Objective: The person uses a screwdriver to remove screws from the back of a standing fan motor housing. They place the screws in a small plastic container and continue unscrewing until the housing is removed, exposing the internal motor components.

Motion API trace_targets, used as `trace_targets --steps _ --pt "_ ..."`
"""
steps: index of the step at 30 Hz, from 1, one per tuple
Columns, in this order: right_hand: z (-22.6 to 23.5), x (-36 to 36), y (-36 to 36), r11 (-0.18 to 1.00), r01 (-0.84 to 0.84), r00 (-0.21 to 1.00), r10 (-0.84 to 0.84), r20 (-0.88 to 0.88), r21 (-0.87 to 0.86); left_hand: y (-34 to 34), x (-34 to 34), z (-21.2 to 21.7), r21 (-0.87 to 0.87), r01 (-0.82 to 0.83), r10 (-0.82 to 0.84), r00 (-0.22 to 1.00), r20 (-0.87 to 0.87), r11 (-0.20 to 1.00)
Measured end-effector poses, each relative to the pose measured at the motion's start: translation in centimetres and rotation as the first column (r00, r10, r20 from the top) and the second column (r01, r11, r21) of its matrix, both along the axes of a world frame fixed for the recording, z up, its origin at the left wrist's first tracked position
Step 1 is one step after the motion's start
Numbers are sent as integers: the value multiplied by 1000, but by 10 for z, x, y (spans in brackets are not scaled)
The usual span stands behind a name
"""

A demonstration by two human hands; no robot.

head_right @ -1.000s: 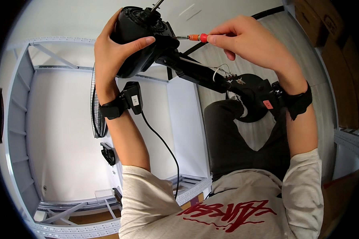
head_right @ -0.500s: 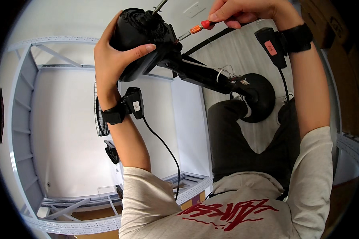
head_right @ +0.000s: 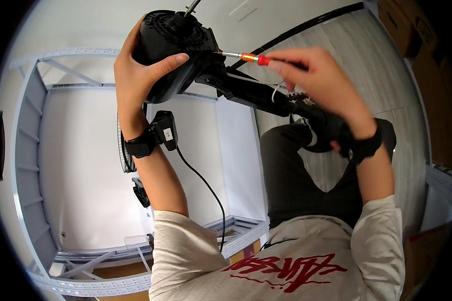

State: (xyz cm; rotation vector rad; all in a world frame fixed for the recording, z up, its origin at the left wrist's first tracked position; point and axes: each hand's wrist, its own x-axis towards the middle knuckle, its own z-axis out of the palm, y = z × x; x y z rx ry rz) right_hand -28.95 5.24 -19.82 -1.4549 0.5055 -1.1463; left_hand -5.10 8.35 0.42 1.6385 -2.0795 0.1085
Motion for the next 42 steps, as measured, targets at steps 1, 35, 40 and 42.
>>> trace_targets --steps 1,35,40,42 --pt "0 7 20 997 73 997 -73 -10 33 0 2 -1 -11 -3 4 1000 6 1000" --pt "11 46 85 898 439 896 -437 -84 12 0 -5 0 -13 12 -12 1000 1 1000" --pt "12 47 85 900 437 897 -434 -87 12 -1 -3 0 -9 27 -27 999 -20 1000" --pt "13 47 86 896 445 892 -442 -92 4 0 -4 0 1 26 -26 999 -33 1000"
